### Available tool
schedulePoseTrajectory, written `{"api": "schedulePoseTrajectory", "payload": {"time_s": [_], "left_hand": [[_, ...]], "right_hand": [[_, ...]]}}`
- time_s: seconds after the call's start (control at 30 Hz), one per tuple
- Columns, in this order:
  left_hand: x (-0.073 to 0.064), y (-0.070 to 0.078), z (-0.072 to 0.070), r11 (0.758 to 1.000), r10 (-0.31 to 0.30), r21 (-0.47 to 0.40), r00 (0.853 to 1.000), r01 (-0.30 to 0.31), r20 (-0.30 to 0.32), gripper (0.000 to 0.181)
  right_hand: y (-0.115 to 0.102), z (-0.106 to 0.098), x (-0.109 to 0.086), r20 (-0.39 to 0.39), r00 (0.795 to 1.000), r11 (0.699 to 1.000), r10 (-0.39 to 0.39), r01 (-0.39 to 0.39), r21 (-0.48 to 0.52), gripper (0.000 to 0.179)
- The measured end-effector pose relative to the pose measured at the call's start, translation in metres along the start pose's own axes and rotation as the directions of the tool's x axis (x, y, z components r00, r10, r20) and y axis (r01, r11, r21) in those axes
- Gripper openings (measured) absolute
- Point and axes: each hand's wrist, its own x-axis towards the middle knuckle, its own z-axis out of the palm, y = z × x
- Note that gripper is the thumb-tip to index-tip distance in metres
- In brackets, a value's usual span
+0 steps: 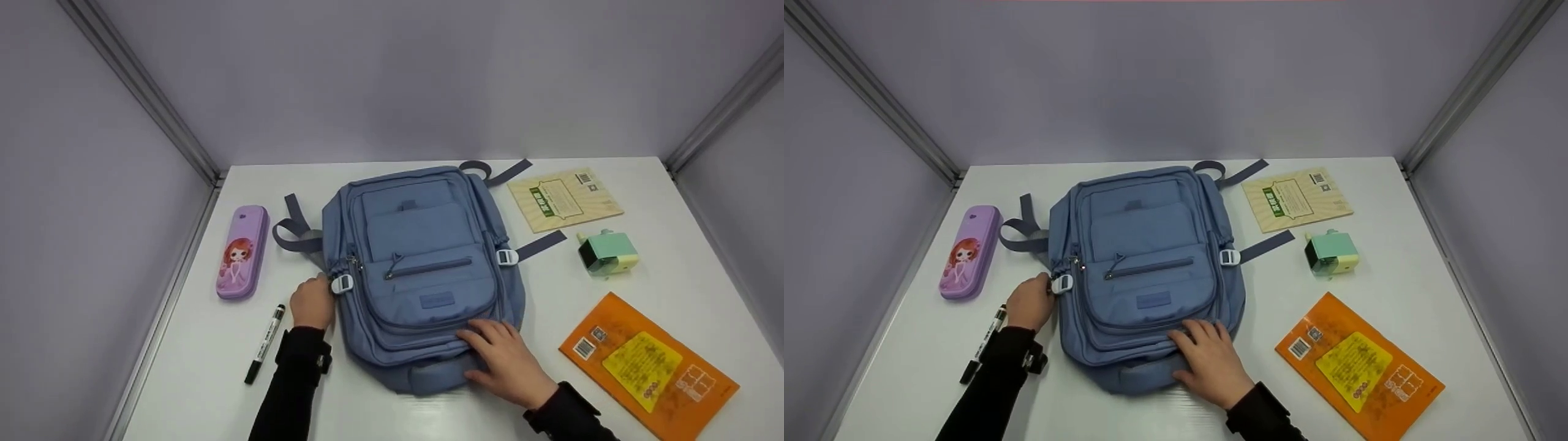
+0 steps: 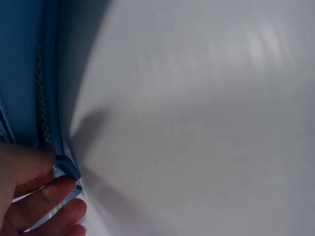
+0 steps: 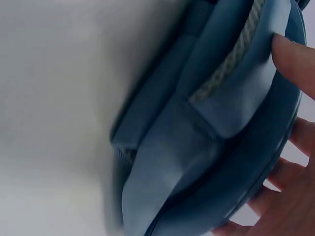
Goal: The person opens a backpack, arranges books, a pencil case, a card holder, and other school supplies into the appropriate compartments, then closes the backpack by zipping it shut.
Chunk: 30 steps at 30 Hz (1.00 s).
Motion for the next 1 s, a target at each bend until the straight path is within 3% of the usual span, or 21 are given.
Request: {"api": "schedulePoseTrajectory", "payload": {"time_s": [0.23, 0.37, 0.57, 0.77, 1.0], "left_hand": [[0.000, -0.004, -0.002, 0.998, -0.060, -0.029, 0.995, 0.062, 0.076, 0.014], [-0.009, -0.007, -0.009, 0.998, -0.032, -0.042, 0.998, 0.035, 0.059, 0.012], [-0.033, -0.006, -0.025, 0.997, 0.069, -0.036, 0.998, -0.069, -0.001, 0.013], [-0.058, -0.006, -0.031, 0.987, 0.162, 0.016, 0.984, -0.162, -0.071, 0.016], [-0.095, 0.001, -0.041, 0.984, 0.176, 0.014, 0.984, -0.176, -0.006, 0.014]], "right_hand": [[-0.003, -0.001, 0.005, 0.024, 0.999, 1.000, 0.023, -0.023, 0.003, 0.062], [-0.004, 0.002, 0.006, 0.022, 0.998, 0.998, 0.059, -0.059, -0.008, 0.060], [-0.007, 0.009, 0.011, -0.026, 0.994, 0.993, 0.104, -0.105, -0.061, 0.056], [-0.010, 0.014, 0.016, -0.018, 0.988, 0.985, 0.152, -0.153, -0.078, 0.054], [-0.009, 0.017, 0.014, -0.029, 0.983, 0.980, 0.182, -0.184, -0.076, 0.053]]}}
